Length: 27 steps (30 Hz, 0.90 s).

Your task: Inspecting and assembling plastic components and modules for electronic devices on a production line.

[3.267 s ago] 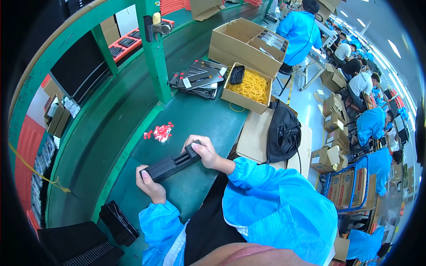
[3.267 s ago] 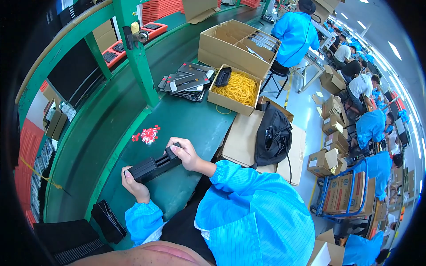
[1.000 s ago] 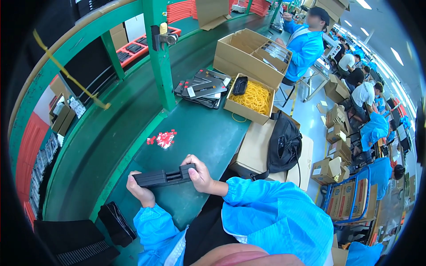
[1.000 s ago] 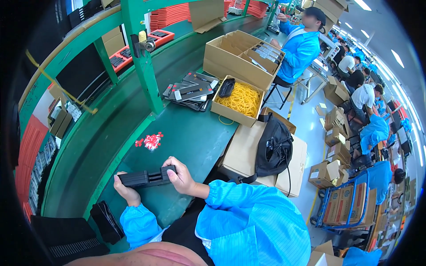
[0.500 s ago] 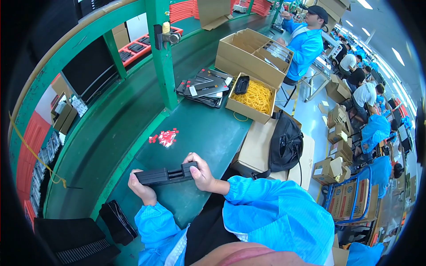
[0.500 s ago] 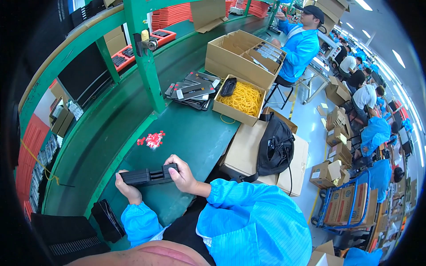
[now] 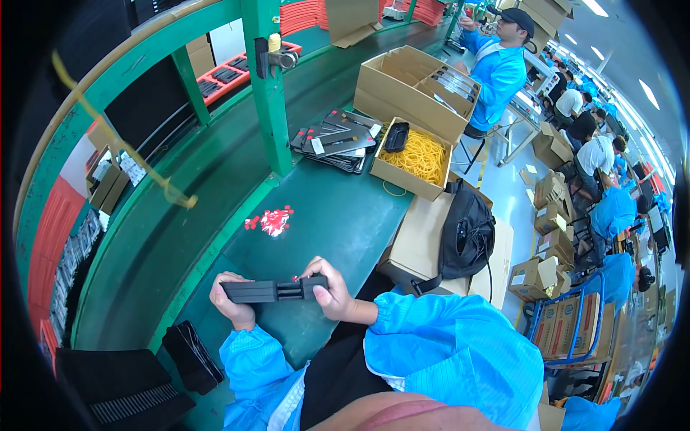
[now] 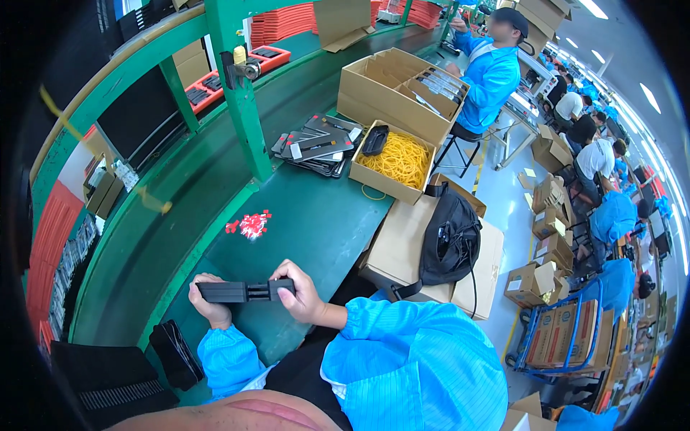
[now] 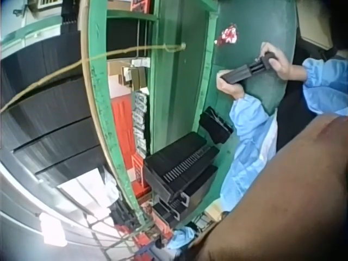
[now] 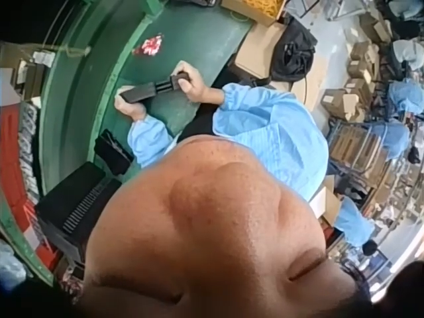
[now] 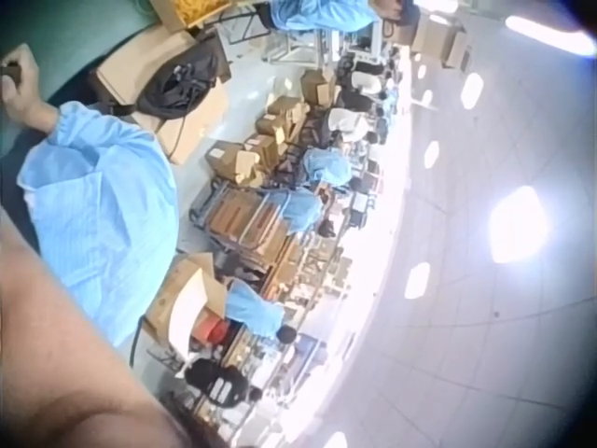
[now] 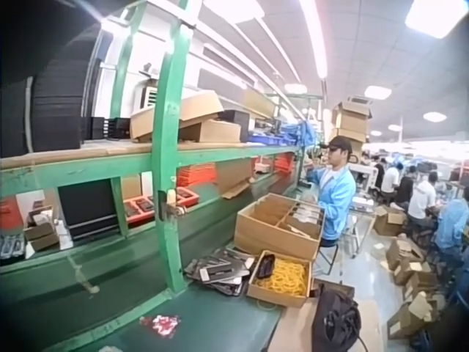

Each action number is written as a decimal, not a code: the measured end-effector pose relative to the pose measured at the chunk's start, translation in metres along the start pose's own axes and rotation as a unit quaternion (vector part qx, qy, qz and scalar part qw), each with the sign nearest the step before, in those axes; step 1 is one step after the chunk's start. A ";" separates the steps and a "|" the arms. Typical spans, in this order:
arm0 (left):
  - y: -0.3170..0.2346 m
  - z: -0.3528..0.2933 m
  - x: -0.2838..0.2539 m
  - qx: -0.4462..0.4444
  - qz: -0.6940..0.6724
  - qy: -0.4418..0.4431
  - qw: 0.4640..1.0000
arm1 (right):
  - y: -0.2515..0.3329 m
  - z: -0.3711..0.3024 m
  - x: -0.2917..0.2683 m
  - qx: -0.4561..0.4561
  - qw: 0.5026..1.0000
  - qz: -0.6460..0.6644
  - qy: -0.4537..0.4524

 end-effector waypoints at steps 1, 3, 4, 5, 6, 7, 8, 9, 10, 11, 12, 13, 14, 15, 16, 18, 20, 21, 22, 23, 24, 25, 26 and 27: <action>0.000 0.001 -0.003 -0.015 0.047 -0.013 0.999 | -0.009 0.005 -0.001 0.034 0.999 0.017 0.010; -0.002 0.001 -0.008 -0.044 0.142 -0.040 0.988 | -0.028 0.012 -0.002 0.100 0.993 0.052 0.032; -0.003 0.000 -0.008 -0.044 0.143 -0.040 0.988 | -0.030 0.014 -0.003 0.100 0.993 0.053 0.032; -0.003 0.000 -0.007 -0.045 0.146 -0.038 0.988 | -0.033 0.015 -0.004 0.102 0.993 0.050 0.032; -0.004 0.000 -0.006 -0.044 0.148 -0.038 0.987 | -0.033 0.017 -0.005 0.103 0.993 0.048 0.035; -0.005 0.000 -0.007 -0.044 0.151 -0.038 0.987 | -0.034 0.018 -0.004 0.105 0.993 0.045 0.037; -0.004 -0.001 -0.008 -0.043 0.150 -0.040 0.987 | -0.032 0.016 -0.002 0.104 0.993 0.044 0.039; -0.003 -0.003 -0.007 -0.035 0.109 -0.032 0.993 | -0.023 0.011 0.000 0.075 0.996 0.034 0.030; -0.001 -0.004 -0.006 -0.027 0.068 -0.023 0.997 | -0.014 0.006 0.001 0.045 0.998 0.024 0.020; -0.001 -0.005 -0.003 -0.019 0.026 -0.014 0.999 | -0.007 0.003 0.000 0.016 1.000 0.014 0.011; 0.000 -0.005 -0.004 -0.019 0.025 -0.017 0.999 | -0.007 0.003 0.000 0.015 1.000 0.013 0.013; 0.001 -0.003 -0.002 -0.017 0.013 -0.002 1.000 | -0.007 0.003 0.001 0.010 1.000 0.007 0.021; 0.001 -0.001 0.001 -0.015 0.002 0.012 1.000 | -0.008 0.003 0.001 0.005 1.000 0.001 0.029; 0.000 0.000 0.004 -0.013 -0.009 0.026 1.000 | -0.008 0.003 0.002 0.000 0.999 -0.005 0.037; 0.000 -0.001 0.004 -0.017 -0.006 0.027 0.999 | -0.008 0.007 0.001 0.005 0.999 -0.004 0.035; -0.004 -0.001 -0.001 -0.032 0.099 -0.015 0.994 | -0.025 0.029 -0.002 0.072 0.994 0.050 0.061; -0.006 -0.002 -0.004 -0.040 0.154 -0.033 0.987 | -0.032 0.030 -0.001 0.106 0.989 0.080 0.071; -0.007 -0.002 -0.003 -0.037 0.155 -0.033 0.987 | -0.033 0.030 -0.002 0.116 0.988 0.076 0.073; -0.008 -0.002 -0.002 -0.035 0.156 -0.033 0.987 | -0.035 0.030 -0.003 0.126 0.987 0.072 0.075; -0.009 -0.002 -0.001 -0.032 0.157 -0.033 0.986 | -0.036 0.031 -0.003 0.136 0.985 0.067 0.078; -0.010 -0.002 -0.002 -0.031 0.157 -0.035 0.986 | -0.037 0.030 -0.001 0.135 0.985 0.067 0.080; -0.011 -0.002 -0.002 -0.032 0.161 -0.033 0.986 | -0.040 0.028 -0.001 0.137 0.986 0.067 0.074; -0.012 -0.002 -0.002 -0.032 0.163 -0.030 0.986 | -0.040 0.026 -0.002 0.138 0.986 0.066 0.066; -0.012 -0.002 -0.001 -0.033 0.165 -0.026 0.985 | -0.040 0.025 -0.002 0.140 0.986 0.064 0.057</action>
Point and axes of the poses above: each hand's wrist, its own z-axis towards the middle knuckle, its own x-axis out of the palm, y = z × x, the point moved 10 cm from there along z, towards the middle knuckle, and after that the axes turned 5 degrees about x, right-handed, at the moved point
